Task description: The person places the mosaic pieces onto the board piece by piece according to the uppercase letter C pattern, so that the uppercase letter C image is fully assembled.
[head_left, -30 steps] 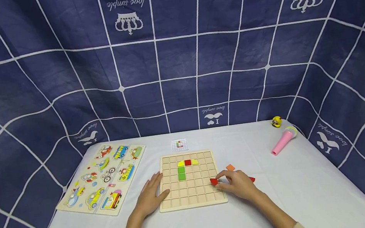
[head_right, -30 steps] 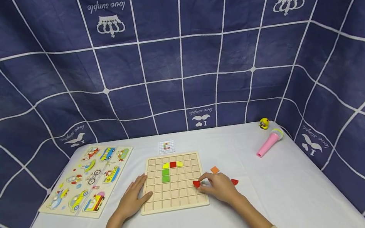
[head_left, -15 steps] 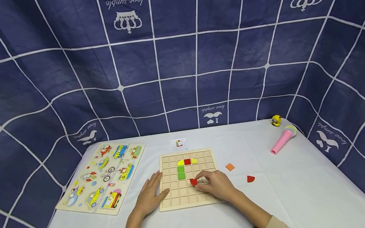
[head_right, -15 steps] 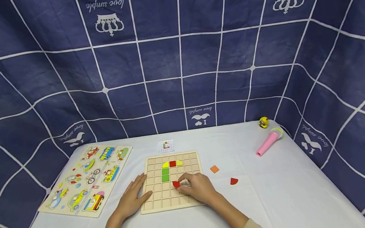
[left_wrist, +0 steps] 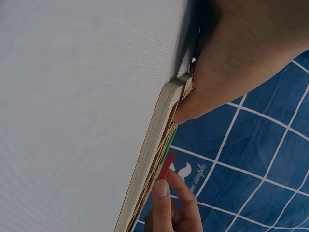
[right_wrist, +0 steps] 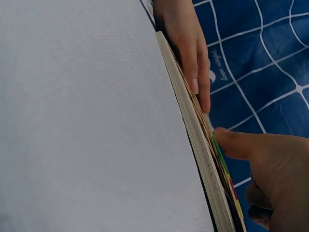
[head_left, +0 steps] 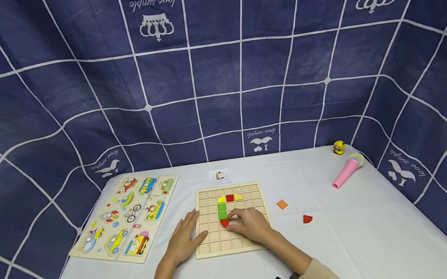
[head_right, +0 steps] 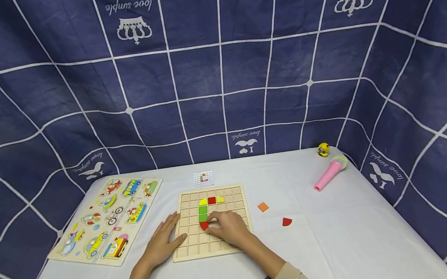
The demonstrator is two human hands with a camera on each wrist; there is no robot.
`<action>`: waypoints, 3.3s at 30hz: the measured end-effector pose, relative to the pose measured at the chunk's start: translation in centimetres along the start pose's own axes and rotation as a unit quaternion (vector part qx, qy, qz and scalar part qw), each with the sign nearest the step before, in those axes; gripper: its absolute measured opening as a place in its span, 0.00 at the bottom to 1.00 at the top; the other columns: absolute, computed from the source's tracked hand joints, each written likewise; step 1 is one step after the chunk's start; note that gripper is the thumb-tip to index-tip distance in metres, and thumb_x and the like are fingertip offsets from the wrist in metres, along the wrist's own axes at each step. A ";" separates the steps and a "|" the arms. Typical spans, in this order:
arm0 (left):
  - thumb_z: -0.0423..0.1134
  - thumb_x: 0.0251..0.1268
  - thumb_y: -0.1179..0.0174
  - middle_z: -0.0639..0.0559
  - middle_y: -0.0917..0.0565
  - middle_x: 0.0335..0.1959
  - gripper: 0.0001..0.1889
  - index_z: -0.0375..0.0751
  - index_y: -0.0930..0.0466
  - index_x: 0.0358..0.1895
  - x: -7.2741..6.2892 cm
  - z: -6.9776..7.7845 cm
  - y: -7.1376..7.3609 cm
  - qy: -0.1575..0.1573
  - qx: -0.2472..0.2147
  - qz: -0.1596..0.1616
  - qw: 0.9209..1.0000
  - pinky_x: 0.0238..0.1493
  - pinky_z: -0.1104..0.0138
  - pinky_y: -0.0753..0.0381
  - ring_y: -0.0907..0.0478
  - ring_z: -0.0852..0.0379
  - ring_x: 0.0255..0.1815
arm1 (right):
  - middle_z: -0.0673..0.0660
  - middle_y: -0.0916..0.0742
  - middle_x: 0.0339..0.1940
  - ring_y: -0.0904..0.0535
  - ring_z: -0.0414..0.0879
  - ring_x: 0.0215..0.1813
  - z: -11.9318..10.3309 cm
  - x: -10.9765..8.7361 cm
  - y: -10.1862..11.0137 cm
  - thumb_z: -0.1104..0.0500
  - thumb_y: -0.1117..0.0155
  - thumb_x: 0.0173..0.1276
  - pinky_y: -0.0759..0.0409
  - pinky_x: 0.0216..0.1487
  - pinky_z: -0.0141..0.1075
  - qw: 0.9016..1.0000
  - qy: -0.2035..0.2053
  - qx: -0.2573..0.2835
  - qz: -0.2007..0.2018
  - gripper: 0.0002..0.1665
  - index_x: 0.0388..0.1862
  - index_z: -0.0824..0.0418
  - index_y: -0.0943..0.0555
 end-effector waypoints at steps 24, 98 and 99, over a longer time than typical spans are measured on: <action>0.53 0.61 0.43 0.43 0.43 0.70 0.38 0.37 0.44 0.70 -0.1 0.0 0.1 0.001 0.000 0.002 1.000 0.71 0.55 0.58 0.53 0.47 0.72 | 0.44 0.28 0.08 0.45 0.33 0.13 0.6 -0.3 0.1 0.45 0.32 0.56 0.39 0.16 0.28 0.999 -0.019 0.025 -0.008 0.17 0.42 0.49 0.17; 0.53 0.60 0.42 0.43 0.42 0.70 0.38 0.36 0.43 0.69 0.0 0.0 0.1 -0.004 0.003 0.002 1.000 0.70 0.54 0.57 0.52 0.47 0.72 | 0.40 0.39 0.09 0.48 0.33 0.14 4.8 -2.1 5.9 0.45 0.30 0.53 0.49 0.14 0.27 0.999 -0.041 0.003 0.016 0.16 0.38 0.51 0.16; 0.53 0.60 0.42 0.43 0.42 0.70 0.38 0.36 0.43 0.69 0.0 0.1 0.1 -0.004 0.002 0.002 1.000 0.70 0.54 0.57 0.52 0.47 0.72 | 0.40 0.38 0.09 0.48 0.32 0.14 4.6 -2.1 5.5 0.44 0.30 0.54 0.48 0.13 0.27 0.999 -0.040 0.005 0.011 0.17 0.38 0.51 0.16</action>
Point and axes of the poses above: each hand's wrist, its own x-axis towards the middle knuckle, its own y-axis out of the back of the hand, z = x × y, the point moved 6 cm from there along x, towards the middle knuckle
